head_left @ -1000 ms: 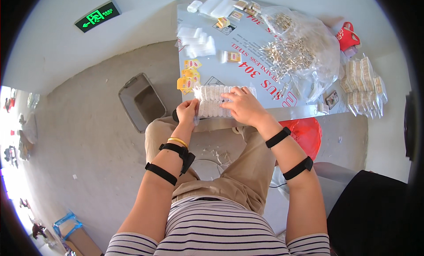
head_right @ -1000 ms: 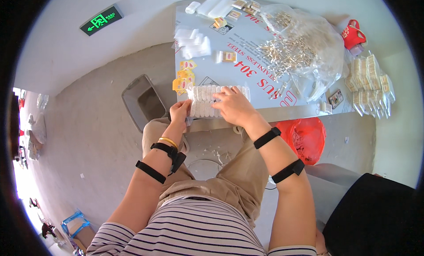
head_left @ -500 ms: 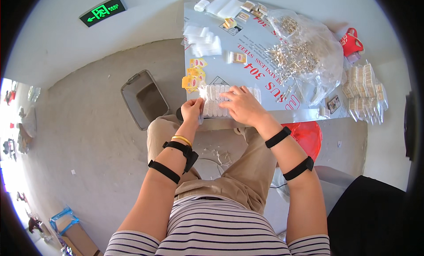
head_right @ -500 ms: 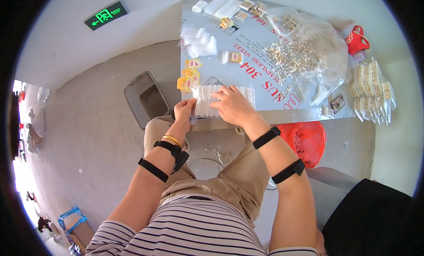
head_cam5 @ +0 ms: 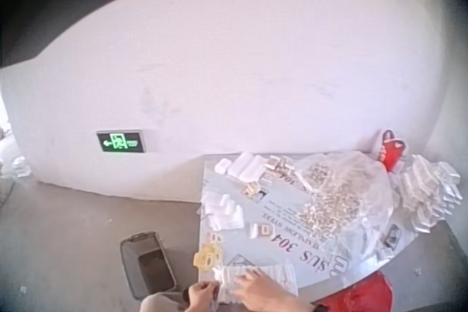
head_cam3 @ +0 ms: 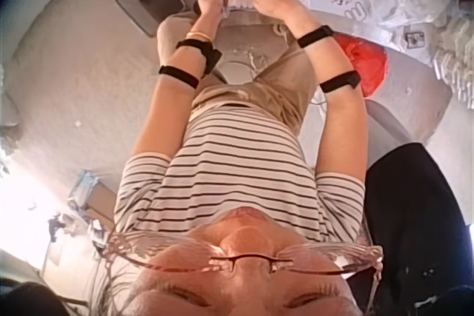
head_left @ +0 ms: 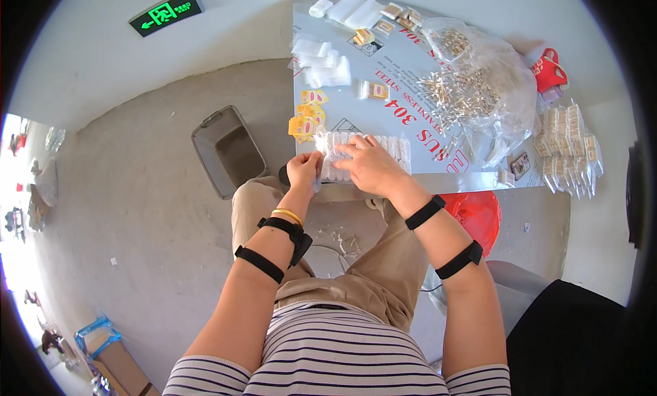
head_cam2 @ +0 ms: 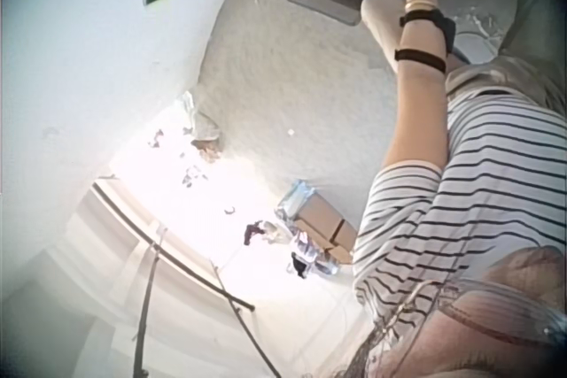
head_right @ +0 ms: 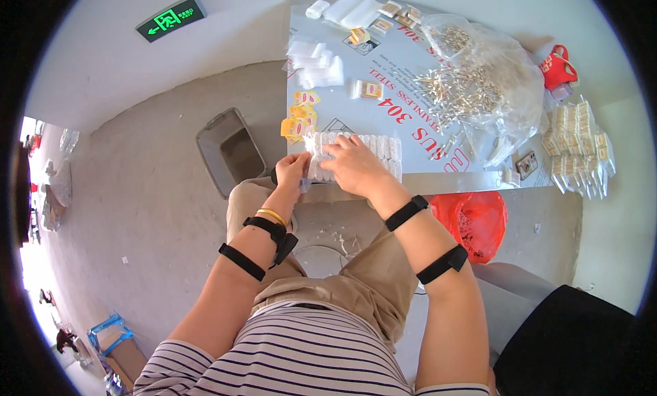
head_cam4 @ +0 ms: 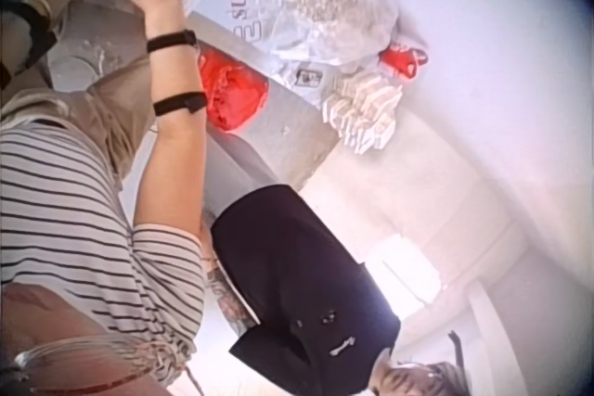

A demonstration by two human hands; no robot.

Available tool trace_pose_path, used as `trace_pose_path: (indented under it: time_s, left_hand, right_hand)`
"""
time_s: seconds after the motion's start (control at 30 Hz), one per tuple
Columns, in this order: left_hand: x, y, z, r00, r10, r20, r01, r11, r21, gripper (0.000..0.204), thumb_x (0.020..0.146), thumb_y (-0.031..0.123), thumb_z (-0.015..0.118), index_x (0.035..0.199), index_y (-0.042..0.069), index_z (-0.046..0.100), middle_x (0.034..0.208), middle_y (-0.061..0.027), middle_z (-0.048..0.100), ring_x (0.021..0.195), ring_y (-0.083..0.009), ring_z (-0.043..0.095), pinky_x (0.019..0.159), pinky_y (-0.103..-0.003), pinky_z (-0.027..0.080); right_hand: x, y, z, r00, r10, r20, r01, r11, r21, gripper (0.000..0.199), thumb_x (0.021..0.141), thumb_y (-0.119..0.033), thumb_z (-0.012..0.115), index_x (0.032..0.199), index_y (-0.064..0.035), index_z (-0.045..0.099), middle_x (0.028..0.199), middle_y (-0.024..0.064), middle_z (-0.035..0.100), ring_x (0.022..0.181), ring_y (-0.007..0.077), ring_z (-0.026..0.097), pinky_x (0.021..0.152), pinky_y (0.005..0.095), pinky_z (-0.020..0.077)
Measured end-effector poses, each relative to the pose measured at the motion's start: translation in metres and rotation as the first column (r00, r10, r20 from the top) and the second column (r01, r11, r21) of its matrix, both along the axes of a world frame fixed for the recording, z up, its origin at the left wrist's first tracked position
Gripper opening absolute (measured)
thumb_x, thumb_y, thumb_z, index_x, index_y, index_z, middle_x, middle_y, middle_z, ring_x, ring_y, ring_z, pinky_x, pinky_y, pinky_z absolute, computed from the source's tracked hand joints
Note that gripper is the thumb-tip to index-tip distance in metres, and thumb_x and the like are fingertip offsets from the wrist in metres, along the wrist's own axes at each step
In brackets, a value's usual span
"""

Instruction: Packaging small individual packets of cotton swabs into larger plastic bags at a work table.

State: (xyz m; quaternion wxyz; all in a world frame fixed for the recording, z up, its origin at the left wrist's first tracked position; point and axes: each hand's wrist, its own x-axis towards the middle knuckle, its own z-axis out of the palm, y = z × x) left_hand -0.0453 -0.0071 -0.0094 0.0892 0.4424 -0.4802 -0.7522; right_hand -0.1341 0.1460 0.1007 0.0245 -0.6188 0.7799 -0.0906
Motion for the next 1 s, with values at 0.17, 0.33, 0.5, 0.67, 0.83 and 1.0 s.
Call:
trace_pose_path:
  time_s: [0.17,0.33,0.5,0.67,0.83,1.0]
  left_hand:
    - [0.001,0.0,-0.001,1.0,0.002,-0.016,-0.002,1.0,0.013,0.018,0.087,0.015,0.068,0.086,-0.002,0.067,0.073,-0.001,0.064,0.059,-0.0072,0.054,0.053,-0.021,0.041]
    - [0.002,-0.001,0.001,1.0,0.02,-0.015,-0.02,1.0,0.006,0.016,0.087,0.015,0.068,0.087,-0.001,0.068,0.071,0.0005,0.062,0.058,-0.0071,0.052,0.053,-0.022,0.041]
    - [0.009,-0.015,0.018,0.998,-0.055,-0.009,0.053,0.989,-0.141,0.017,0.088,0.018,0.067,0.088,0.001,0.068,0.071,0.002,0.061,0.064,-0.0059,0.053,0.056,-0.021,0.042]
    - [0.017,-0.031,0.037,0.972,-0.066,-0.227,0.128,0.954,0.271,0.025,0.092,0.015,0.062,0.111,0.0,0.063,0.091,-0.0001,0.064,0.069,-0.0058,0.052,0.06,-0.019,0.043]
    - [0.012,-0.04,0.037,0.88,-0.408,-0.245,0.442,0.891,0.103,0.041,0.092,0.012,0.061,0.132,0.01,0.051,0.105,-0.0004,0.062,0.068,-0.0065,0.052,0.062,-0.021,0.046]
    - [0.002,-0.035,0.033,0.752,-0.656,0.064,0.656,0.734,-0.175,0.05,0.092,0.014,0.062,0.139,0.017,0.045,0.117,0.0018,0.055,0.069,-0.0052,0.05,0.06,-0.022,0.045]
  right_hand:
    - [0.002,0.0,-0.001,0.999,-0.003,-0.032,0.004,0.999,0.034,0.032,0.076,-0.009,0.058,0.103,-0.0199,0.071,0.125,0.0021,0.058,0.11,0.0243,0.05,0.095,0.0393,0.0399]
    - [0.004,0.0,-0.001,0.999,-0.006,-0.034,0.009,0.997,0.074,0.036,0.078,-0.008,0.057,0.109,-0.0205,0.07,0.129,0.0018,0.056,0.111,0.0249,0.049,0.096,0.0393,0.0401]
    - [0.004,0.006,-0.006,0.999,-0.028,-0.032,0.03,0.997,0.068,0.039,0.077,-0.008,0.057,0.112,-0.0206,0.068,0.133,0.0017,0.054,0.111,0.0246,0.049,0.095,0.0394,0.0406]
    - [0.009,0.007,-0.008,0.998,-0.055,-0.008,0.055,0.997,0.058,0.038,0.077,-0.008,0.057,0.112,-0.0192,0.067,0.133,0.0016,0.054,0.111,0.0245,0.049,0.095,0.0396,0.0409]
    - [0.011,0.011,-0.018,0.993,-0.089,0.075,0.092,0.995,-0.031,0.034,0.076,-0.008,0.059,0.107,-0.0176,0.067,0.133,0.003,0.054,0.112,0.0253,0.049,0.094,0.0403,0.0412]
    - [0.019,0.017,-0.023,0.975,-0.162,0.151,0.177,0.98,-0.094,0.036,0.077,-0.006,0.058,0.111,-0.0159,0.062,0.141,0.0009,0.047,0.112,0.0266,0.047,0.095,0.0414,0.0406]
